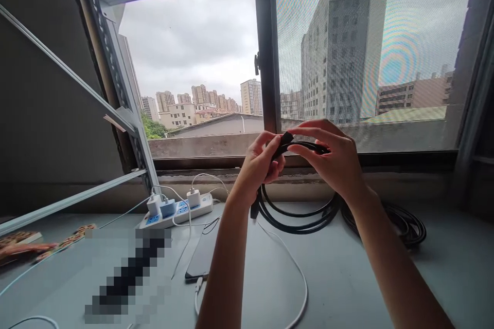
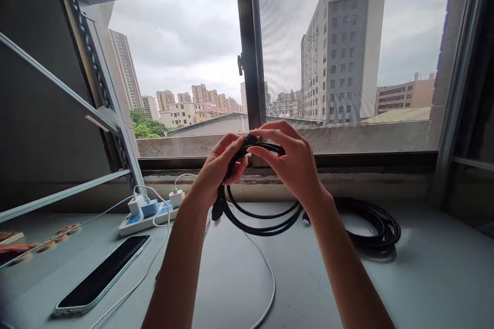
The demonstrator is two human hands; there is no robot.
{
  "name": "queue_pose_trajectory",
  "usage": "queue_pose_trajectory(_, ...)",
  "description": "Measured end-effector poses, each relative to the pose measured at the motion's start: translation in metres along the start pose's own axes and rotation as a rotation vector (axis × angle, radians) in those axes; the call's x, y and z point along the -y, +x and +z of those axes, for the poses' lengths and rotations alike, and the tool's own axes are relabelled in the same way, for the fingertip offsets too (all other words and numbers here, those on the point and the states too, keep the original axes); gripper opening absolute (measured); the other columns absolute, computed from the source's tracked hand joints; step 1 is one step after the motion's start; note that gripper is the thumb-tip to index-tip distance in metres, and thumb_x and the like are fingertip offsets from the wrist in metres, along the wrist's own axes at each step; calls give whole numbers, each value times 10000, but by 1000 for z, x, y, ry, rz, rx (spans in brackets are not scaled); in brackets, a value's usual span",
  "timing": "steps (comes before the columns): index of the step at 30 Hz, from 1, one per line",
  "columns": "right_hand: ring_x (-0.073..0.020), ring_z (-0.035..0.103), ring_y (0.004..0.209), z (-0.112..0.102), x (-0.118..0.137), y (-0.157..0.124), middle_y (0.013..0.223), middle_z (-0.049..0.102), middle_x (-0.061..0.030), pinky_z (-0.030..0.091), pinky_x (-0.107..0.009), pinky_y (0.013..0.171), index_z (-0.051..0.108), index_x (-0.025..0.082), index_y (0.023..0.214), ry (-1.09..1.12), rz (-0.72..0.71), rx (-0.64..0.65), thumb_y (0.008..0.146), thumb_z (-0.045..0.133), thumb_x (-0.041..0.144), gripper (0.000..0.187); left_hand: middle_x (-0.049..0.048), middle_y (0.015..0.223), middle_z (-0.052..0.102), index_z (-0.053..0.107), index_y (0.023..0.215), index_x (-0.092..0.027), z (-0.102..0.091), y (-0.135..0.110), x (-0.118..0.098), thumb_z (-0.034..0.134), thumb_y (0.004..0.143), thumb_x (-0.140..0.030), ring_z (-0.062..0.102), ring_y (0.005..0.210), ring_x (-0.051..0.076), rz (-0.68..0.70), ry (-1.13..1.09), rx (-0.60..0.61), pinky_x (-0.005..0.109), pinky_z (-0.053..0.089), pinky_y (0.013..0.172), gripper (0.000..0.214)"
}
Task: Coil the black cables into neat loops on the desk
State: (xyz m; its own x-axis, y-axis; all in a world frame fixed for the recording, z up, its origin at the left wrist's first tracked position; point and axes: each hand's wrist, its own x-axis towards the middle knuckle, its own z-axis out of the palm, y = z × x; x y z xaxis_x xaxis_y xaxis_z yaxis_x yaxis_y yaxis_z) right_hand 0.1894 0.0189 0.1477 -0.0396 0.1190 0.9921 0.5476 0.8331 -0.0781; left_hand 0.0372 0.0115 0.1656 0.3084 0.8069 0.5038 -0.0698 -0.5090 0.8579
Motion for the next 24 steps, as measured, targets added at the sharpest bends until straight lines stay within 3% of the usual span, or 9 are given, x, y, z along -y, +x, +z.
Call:
queue_pose_trajectory(6,-150,620,863,2,-4,-2,938,674,-16,480,-244,632,708,237,926,49,66,6,777,677,293,162,-80,404,440,499,784,-205,7,2,8,447,873,-502,351,317,30,147,304,-96,129,259,363,314)
queue_pose_trajectory(14,-82,521,537,3,-1,-3,682,598,15,382,-220,447,737,227,815,69,138,-76,724,723,318,130,-58,375,436,546,723,-186,8,-6,1,462,862,-523,397,352,50,174,354,-113,152,283,384,374)
queue_pose_trajectory(24,-110,584,577,12,11,-3,674,639,13,410,-231,488,728,216,776,131,259,-82,708,723,367,165,-74,391,332,538,615,-160,0,-7,-4,547,816,-507,329,335,37,171,310,-140,166,231,355,401)
